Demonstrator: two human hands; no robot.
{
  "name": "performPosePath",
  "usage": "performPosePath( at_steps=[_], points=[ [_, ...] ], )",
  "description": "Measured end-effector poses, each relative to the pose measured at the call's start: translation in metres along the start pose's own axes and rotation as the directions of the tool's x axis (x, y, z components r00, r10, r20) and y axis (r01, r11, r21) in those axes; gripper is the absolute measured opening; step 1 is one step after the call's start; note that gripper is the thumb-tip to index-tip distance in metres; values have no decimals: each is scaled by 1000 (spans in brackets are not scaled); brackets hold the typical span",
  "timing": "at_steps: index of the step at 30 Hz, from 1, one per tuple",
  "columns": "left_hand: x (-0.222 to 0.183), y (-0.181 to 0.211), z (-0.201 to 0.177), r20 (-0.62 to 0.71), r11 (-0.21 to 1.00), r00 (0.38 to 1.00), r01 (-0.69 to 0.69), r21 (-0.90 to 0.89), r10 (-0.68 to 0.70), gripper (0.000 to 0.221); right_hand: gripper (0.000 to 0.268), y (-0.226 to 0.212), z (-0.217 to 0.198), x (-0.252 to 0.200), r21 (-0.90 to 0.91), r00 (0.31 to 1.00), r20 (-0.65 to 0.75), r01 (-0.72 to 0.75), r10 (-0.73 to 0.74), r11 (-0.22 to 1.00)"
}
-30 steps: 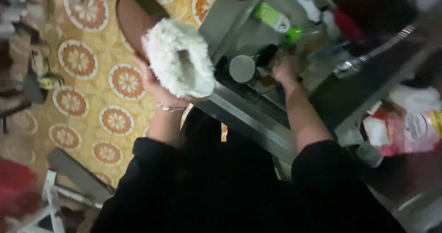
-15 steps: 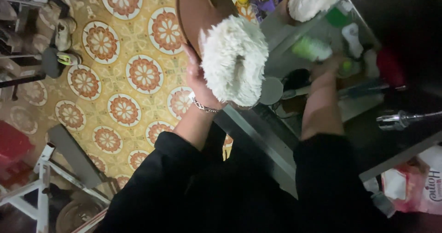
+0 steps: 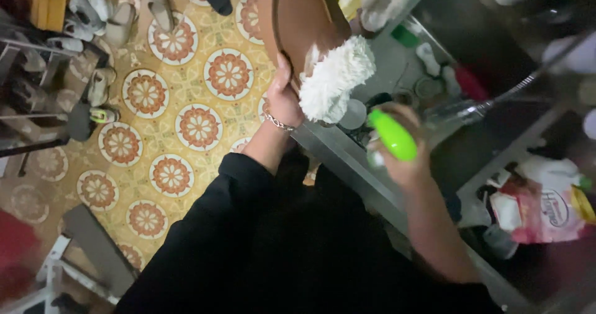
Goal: Cleaning the white fur lining and brown leather exterior of a slipper using a brush and cleaning solution in a sink.
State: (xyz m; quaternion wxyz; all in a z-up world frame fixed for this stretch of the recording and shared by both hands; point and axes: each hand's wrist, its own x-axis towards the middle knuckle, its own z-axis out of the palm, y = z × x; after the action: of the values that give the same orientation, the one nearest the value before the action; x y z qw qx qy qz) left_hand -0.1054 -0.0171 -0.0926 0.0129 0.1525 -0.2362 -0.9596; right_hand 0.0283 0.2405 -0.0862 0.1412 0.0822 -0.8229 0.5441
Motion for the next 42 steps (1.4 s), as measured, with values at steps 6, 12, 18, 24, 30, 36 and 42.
performPosePath(
  at_steps=[6,12,18,24,30,36,42],
  points=[
    [46,-28,-85,98,997,995,3,72,-10,56,47,-72,22,11,-20,1000,-19,8,-8,1000],
    [18,-11,-29,96,1000,995,11,24,-13,64,46,-44,30,-24,-118,993,-119,5,-20,993],
    [-17,9,-1,8,996,998,56,65,-57,69,52,49,-2,-7,-217,921,-202,-375,334,901],
    [-38,5,-51,-214,945,976,106,309,-40,62,85,227,21,-7,-168,757,-212,-651,618,740],
    [-71,-2,-122,-488,544,873,407,733,4,68,94,308,22,-64,-180,747,-218,-663,628,727],
    [-74,-35,-138,-512,131,858,512,849,-35,71,69,376,-50,-49,-108,729,-305,-665,612,739],
    [-61,-81,-104,-129,499,929,299,813,-346,33,39,392,-120,0,-235,748,-217,-663,627,710]
  ],
)
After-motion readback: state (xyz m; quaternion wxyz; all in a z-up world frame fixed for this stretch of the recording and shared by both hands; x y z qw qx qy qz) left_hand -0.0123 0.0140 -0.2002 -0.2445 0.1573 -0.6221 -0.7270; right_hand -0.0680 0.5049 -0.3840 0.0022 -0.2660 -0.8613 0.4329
